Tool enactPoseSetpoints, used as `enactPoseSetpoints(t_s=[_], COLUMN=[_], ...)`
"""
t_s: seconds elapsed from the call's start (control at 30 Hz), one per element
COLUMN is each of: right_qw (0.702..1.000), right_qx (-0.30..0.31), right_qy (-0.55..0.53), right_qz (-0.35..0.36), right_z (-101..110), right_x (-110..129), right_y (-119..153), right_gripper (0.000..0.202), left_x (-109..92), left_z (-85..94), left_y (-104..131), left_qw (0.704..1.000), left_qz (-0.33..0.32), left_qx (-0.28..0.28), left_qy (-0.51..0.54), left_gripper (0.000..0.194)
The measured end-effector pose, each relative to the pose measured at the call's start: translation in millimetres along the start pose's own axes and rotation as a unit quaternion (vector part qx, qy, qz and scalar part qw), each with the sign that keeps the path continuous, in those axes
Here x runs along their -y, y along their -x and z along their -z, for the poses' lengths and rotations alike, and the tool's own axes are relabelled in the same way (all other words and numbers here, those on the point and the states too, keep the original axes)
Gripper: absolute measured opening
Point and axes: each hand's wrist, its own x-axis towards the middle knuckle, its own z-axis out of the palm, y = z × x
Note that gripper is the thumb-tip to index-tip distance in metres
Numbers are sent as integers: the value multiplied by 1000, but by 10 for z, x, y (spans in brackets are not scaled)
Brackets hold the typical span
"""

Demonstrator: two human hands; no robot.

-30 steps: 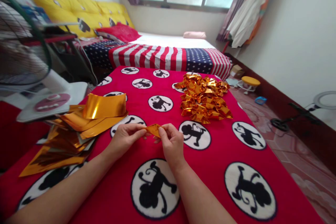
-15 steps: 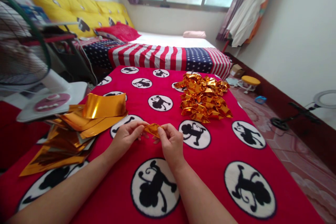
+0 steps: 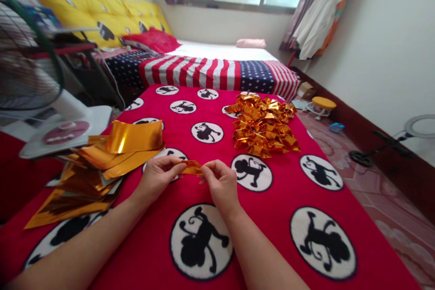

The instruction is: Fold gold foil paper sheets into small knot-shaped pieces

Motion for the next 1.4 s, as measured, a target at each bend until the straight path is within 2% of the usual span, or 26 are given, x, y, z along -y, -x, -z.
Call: enactPoseSetpoints(t_s=[0.2, 0.3, 0.43, 0.5, 0.57, 0.67, 0.77, 0.87, 1.03, 1.13, 1.23, 1.4], right_qw=[999, 999, 997, 999, 1000, 998, 994, 996, 997, 997, 995, 1000], right_qx=[-22, 7, 32, 13, 0, 39, 79, 56, -6, 31, 67, 14], right_qy=[44, 46, 53, 44, 29, 49, 76, 70, 55, 65, 66, -7], right_qz=[21, 22, 39, 28, 12, 2, 6, 20, 50, 41, 29, 21], right_z=[18, 8, -16, -25, -30, -43, -63, -77, -94, -108, -114, -104], right_x=[-48, -52, -61, -71, -78, -64, -30, -11, -21, -15, 15, 44], right_y=[17, 22, 28, 32, 36, 44, 60, 77, 106, 133, 147, 110], right_gripper=[18, 18, 14, 15, 15, 15, 14, 13, 13, 16, 20, 19], left_x=[-20, -23, -21, -14, -7, -6, -22, -36, -62, -100, -121, -87], left_z=[-19, -21, -47, -59, -56, -28, -11, -33, -118, -150, -150, -138], left_y=[0, 7, 23, 15, -5, -32, -27, 2, 49, 61, 62, 77], left_qw=[1000, 999, 998, 998, 995, 988, 989, 990, 989, 984, 988, 993], left_qz=[-10, -11, -7, 8, 23, 24, 12, 6, 43, 77, 77, 59], left_qx=[13, 16, 56, 47, 14, -28, -9, 22, 26, 11, -1, 57], left_qy=[-13, -31, -22, 28, 92, 147, 146, 139, 139, 158, 131, 80], left_gripper=[15, 15, 15, 22, 33, 42, 37, 34, 25, 24, 24, 23])
